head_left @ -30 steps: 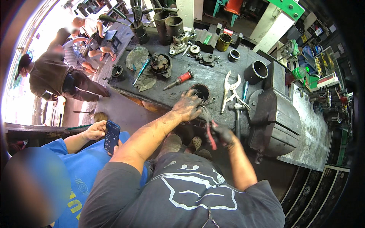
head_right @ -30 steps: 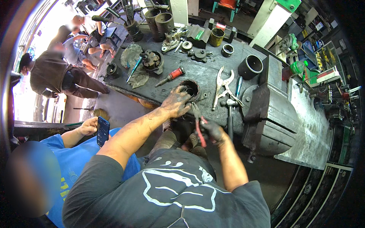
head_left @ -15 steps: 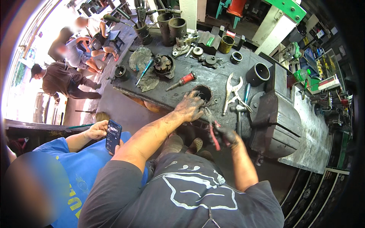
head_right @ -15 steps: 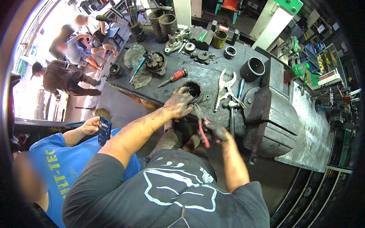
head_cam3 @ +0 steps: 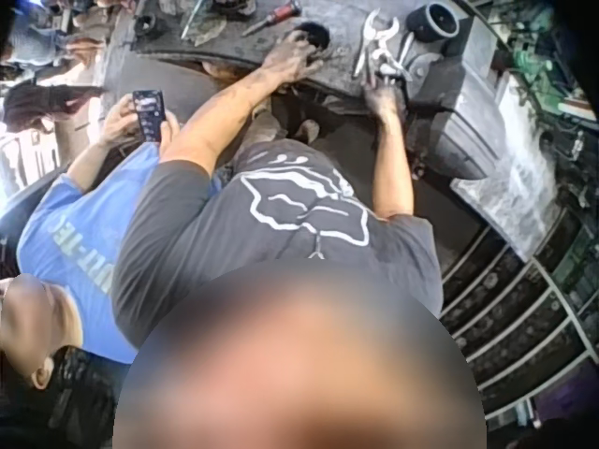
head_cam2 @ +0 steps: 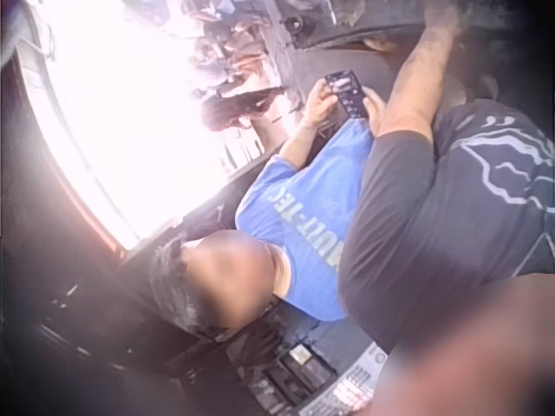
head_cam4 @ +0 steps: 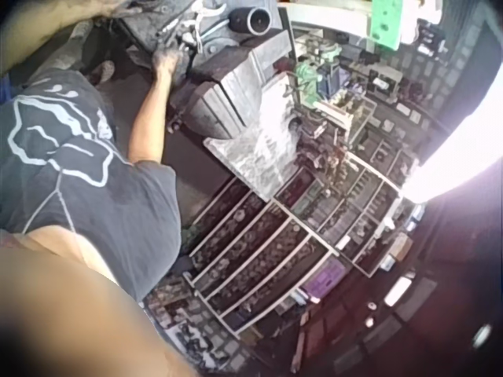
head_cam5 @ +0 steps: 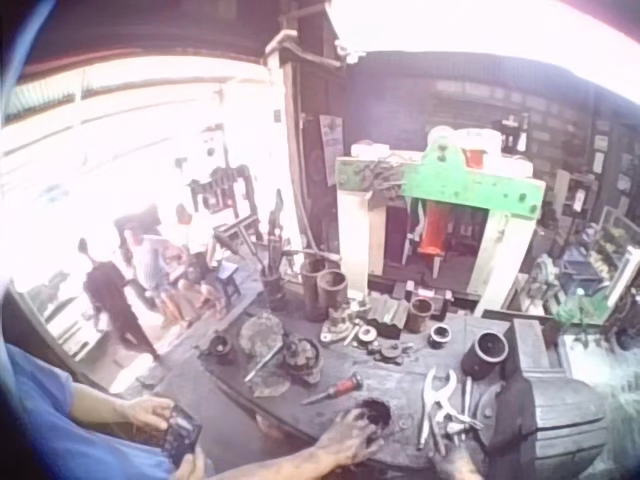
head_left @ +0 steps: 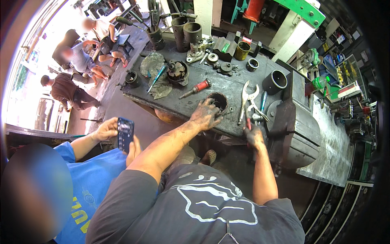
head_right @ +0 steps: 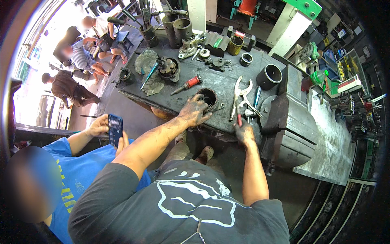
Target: The person disassembles a mechanical component on a workbench, removes a cylindrical part, and uses pliers and a hammer to adjust internal pieces. They then retrieve a bolt from a drawer and move to a bench grinder to work on the assembly.
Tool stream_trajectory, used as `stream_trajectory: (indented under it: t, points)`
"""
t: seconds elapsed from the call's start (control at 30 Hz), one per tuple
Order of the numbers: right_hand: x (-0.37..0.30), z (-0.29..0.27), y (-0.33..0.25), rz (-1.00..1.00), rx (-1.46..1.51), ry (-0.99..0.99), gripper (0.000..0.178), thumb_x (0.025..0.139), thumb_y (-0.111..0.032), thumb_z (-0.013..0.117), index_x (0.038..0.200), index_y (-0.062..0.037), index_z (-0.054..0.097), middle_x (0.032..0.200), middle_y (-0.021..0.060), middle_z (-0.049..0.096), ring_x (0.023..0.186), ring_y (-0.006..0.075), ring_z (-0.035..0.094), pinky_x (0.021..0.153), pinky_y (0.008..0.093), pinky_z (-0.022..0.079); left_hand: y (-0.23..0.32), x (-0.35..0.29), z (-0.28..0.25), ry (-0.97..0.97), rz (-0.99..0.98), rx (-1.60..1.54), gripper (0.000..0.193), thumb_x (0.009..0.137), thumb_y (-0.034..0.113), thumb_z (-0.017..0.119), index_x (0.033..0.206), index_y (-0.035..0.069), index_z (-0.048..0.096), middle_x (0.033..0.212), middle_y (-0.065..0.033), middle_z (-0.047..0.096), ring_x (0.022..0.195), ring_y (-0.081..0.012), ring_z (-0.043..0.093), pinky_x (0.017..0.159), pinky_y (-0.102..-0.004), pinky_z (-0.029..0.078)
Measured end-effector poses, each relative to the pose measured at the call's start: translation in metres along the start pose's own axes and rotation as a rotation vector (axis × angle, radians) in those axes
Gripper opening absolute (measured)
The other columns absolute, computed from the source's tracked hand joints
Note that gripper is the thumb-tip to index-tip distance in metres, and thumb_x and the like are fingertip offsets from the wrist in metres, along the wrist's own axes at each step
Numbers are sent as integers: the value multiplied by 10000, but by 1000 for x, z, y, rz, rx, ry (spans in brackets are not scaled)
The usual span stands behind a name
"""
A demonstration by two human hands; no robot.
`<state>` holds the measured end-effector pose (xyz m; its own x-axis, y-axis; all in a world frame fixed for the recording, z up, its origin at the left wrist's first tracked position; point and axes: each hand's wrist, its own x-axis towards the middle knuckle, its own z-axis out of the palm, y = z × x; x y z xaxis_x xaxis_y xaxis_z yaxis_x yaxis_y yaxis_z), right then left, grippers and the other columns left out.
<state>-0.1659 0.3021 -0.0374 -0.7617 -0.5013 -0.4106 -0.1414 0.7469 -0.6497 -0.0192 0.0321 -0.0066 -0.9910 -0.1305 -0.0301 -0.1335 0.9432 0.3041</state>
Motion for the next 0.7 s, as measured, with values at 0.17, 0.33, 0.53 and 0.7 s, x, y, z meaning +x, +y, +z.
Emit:
stream_trajectory:
  t: [0.17, 0.33, 0.53, 0.7]
  points:
    - [41, -1, -16, -234, -91, 518, 430, 941, -268, 749, 1261, 8, 668, 1272, 285, 663, 1177, 476, 647, 989, 533, 519, -1, 4, 16, -14, -49, 148, 589, 1005, 624, 582, 1338, 158, 722, 1439, -133, 647, 1492, -406, 402, 1219, -608, 324]
    - [12, 36, -72, -460, -134, 401, 291, 942, -157, 737, 1191, -9, 708, 1186, 237, 709, 1086, 438, 691, 950, 505, 557, -7, -3, 12, 56, 20, 69, 486, 971, 473, 686, 1296, 112, 713, 1346, -129, 674, 1456, -414, 441, 1218, -619, 336]
    - [-8, 90, -112, -527, -115, 386, 231, 939, -169, 736, 1121, -28, 712, 1074, 203, 727, 1029, 438, 684, 897, 519, 542, -8, -9, 4, -45, 28, 67, 471, 922, 230, 668, 1370, 87, 648, 1419, -162, 622, 1489, -415, 416, 1215, -635, 341]
    - [-10, 98, -109, -491, -75, 398, 227, 938, -161, 742, 1108, -15, 707, 1046, 199, 721, 1015, 432, 678, 898, 516, 538, -11, -16, 18, -39, 15, 53, 451, 961, 232, 594, 1386, 85, 639, 1464, -173, 593, 1509, -416, 395, 1225, -643, 319]
